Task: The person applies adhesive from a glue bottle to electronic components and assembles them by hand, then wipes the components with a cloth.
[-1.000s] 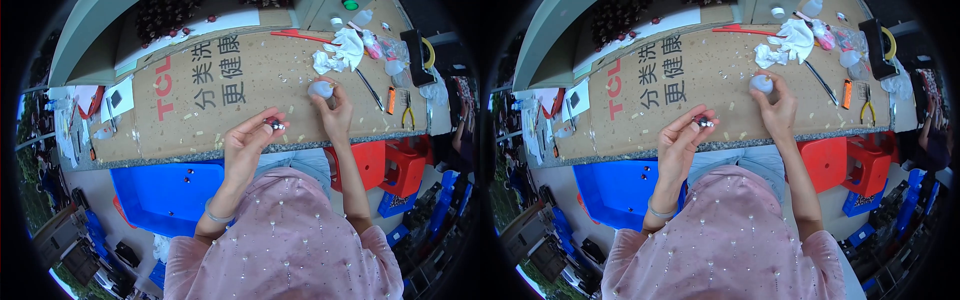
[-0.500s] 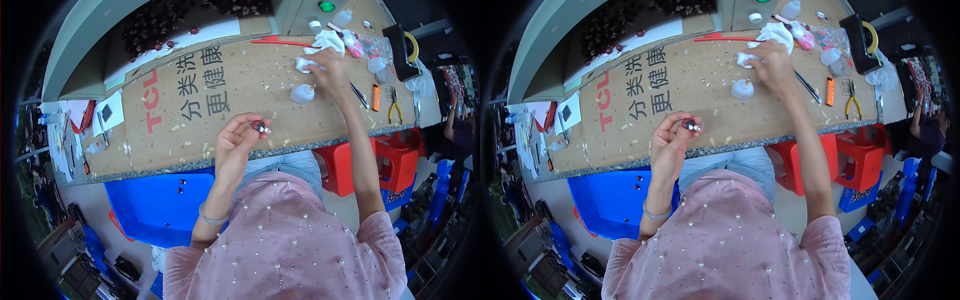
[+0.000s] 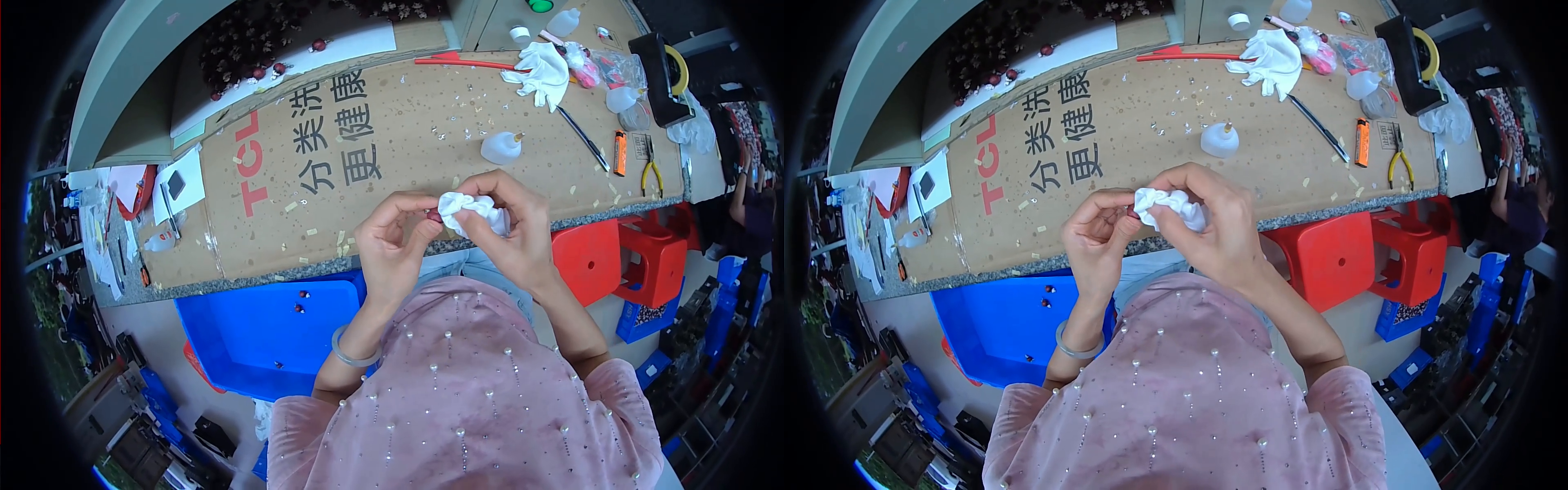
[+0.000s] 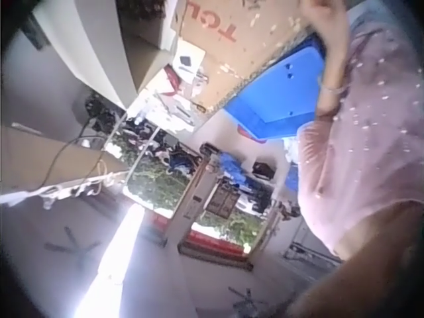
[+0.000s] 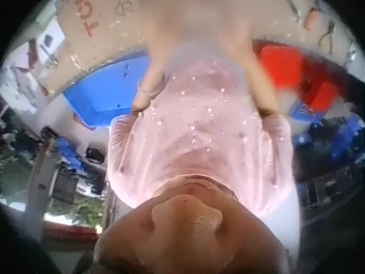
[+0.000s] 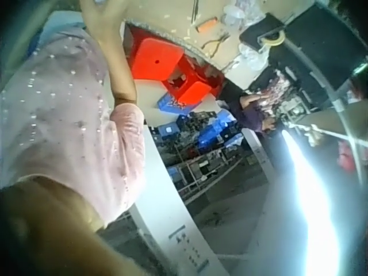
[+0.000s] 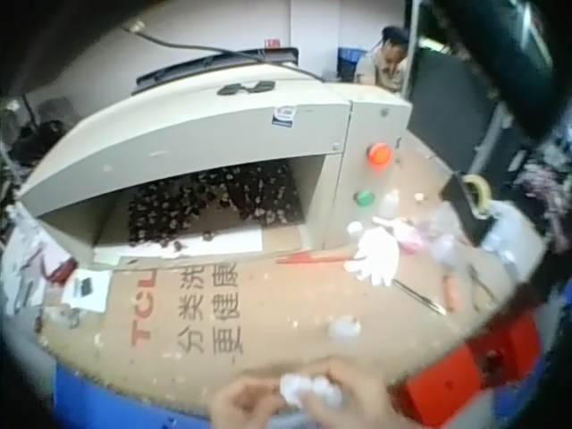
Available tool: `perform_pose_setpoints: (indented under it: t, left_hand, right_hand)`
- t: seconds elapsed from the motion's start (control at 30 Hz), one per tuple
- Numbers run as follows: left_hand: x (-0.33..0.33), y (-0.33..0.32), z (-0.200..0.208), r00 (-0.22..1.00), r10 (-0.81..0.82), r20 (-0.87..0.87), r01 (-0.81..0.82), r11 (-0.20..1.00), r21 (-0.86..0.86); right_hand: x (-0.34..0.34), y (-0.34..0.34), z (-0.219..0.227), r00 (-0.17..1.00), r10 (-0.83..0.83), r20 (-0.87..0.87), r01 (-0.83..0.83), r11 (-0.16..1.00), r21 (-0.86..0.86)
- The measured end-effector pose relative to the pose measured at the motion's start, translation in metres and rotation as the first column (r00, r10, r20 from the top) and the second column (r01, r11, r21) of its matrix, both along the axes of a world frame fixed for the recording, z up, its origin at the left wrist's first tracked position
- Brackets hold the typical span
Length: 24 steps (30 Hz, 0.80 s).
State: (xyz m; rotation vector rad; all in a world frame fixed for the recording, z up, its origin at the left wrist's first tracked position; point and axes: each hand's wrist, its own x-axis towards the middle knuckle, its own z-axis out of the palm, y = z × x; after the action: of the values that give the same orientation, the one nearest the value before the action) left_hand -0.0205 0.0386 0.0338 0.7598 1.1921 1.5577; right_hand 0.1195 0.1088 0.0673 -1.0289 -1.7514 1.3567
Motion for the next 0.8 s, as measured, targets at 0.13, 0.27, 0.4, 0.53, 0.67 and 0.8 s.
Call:
perform_pose_setpoints:
  t: [0.13,0.27,0.4,0.53,0.67,0.8]
  left_hand:
    - [-0.002,-0.009,-0.007,0.986,0.072,-0.148,-0.055,0.992,0.117]
    - [-0.006,-0.012,0.002,0.999,0.041,-0.021,-0.039,0.997,0.073]
    - [-0.013,-0.018,0.009,0.999,0.039,-0.023,-0.037,0.998,0.045]
    - [-0.028,-0.029,0.008,0.993,0.100,0.062,-0.098,0.994,-0.047]
    - [-0.048,-0.034,0.001,0.984,0.160,0.074,-0.158,0.987,-0.039]
    - [-0.055,-0.038,0.005,0.982,0.178,0.070,-0.176,0.984,-0.038]
  right_hand:
    - [-0.004,0.001,0.003,0.995,0.099,-0.023,-0.101,0.981,-0.168]
    - [-0.005,0.005,0.001,0.974,0.226,0.001,-0.218,0.941,-0.259]
    - [-0.011,0.010,0.004,0.960,0.277,-0.041,-0.273,0.893,-0.359]
    - [-0.016,0.012,0.009,0.951,0.307,-0.033,-0.302,0.900,-0.316]
    - [-0.043,0.019,0.010,0.990,0.017,-0.142,-0.036,0.990,-0.134]
    - [-0.059,0.041,-0.003,0.962,0.081,0.261,-0.160,0.941,0.298]
